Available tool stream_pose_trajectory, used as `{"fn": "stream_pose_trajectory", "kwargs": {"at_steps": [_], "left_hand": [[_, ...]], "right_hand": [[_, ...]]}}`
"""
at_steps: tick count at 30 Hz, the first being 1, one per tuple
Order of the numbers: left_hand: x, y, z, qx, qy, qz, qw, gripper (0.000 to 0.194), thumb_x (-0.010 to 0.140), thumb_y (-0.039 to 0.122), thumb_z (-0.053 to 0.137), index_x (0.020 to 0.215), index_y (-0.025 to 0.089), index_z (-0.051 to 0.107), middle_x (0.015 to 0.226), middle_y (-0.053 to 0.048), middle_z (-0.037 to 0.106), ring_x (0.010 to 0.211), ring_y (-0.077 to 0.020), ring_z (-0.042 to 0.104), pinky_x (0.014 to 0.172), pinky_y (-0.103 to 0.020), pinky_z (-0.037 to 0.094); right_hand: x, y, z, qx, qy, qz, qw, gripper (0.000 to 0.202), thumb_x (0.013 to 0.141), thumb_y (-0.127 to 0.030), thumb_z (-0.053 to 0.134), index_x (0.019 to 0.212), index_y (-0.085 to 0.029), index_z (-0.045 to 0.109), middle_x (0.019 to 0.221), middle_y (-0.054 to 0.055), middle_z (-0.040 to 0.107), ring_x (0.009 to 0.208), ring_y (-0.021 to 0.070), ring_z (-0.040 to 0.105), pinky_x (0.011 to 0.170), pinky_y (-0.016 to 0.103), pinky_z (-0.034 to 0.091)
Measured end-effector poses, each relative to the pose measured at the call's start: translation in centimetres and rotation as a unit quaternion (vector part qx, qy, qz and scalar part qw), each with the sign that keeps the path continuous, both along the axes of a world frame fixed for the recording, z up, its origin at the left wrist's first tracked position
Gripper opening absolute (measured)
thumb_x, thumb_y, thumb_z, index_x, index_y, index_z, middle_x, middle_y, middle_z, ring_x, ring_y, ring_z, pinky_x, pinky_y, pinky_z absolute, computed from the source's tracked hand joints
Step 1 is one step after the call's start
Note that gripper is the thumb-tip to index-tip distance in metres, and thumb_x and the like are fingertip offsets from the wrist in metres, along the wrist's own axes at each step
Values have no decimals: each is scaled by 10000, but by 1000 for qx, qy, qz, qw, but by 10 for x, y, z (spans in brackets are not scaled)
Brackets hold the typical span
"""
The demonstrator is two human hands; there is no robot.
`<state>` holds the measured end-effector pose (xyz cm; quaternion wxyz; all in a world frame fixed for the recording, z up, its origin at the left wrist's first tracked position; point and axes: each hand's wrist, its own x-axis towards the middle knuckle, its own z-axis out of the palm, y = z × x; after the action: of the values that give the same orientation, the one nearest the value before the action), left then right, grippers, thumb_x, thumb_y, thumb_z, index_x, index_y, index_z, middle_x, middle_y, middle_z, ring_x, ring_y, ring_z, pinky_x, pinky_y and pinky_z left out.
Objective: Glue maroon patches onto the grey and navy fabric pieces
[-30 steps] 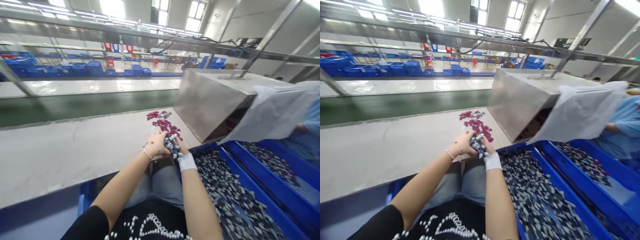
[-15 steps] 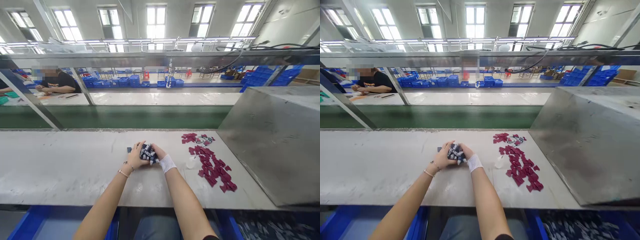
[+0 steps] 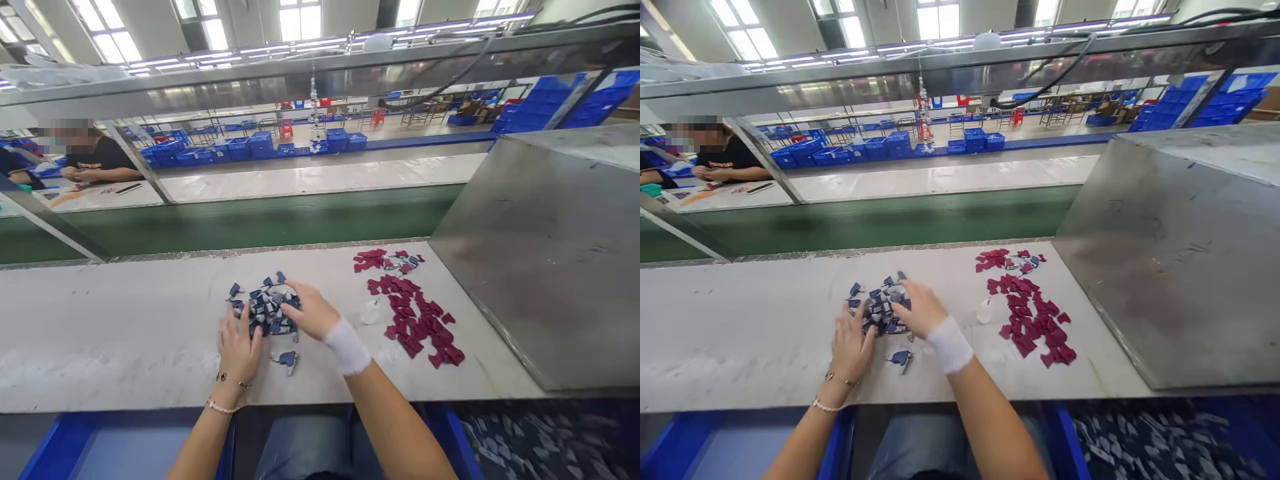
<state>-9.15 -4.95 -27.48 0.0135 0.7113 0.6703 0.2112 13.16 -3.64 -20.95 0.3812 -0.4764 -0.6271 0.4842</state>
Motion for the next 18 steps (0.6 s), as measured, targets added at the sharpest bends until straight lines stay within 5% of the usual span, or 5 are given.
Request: {"fn": "stream_pose_trajectory", "kwargs": {"at_steps": [3,7,13,15,18], "left_hand": [[17,-40,-5,51,-6,-48,998,651,968,397,400,1554,242,163,1649,-118,55,1512,-403,49,1167,-665,225],[75,-106,-22,36,-21,-351,936,585,930,274,517,1472,376,322,1549,-56,351,1459,-326,278,1135,-584,356],[243,-185,-40,-185,35,-701,687,342,968,251,455,1302,252,531,1408,-72,528,1324,-258,454,1123,-460,390],[306,-219,-50,-237,108,-736,625,328,964,276,463,1278,251,554,1377,-55,556,1284,-231,496,1116,-411,398],[381,-270,-79,-258,176,-751,582,381,906,352,554,1268,233,577,1283,-70,616,1171,-246,582,1027,-387,470]], "right_hand": [[57,-100,-8,-33,-23,-12,999,497,892,-401,638,1363,-272,542,1410,48,544,1294,256,477,1141,378,315],[141,-254,-62,-182,-43,-127,974,282,919,-436,541,1057,-224,664,929,34,723,863,218,673,788,318,538],[214,-488,-152,-408,-136,-499,753,207,988,-310,555,1075,-135,625,1030,65,667,991,226,639,945,450,487],[222,-541,-173,-455,-143,-548,688,223,977,-310,596,1118,-140,627,1134,78,647,1043,233,628,948,466,497],[236,-575,-201,-477,-145,-573,651,277,970,-310,615,1197,-152,609,1229,92,617,1083,245,619,938,469,517]]}}
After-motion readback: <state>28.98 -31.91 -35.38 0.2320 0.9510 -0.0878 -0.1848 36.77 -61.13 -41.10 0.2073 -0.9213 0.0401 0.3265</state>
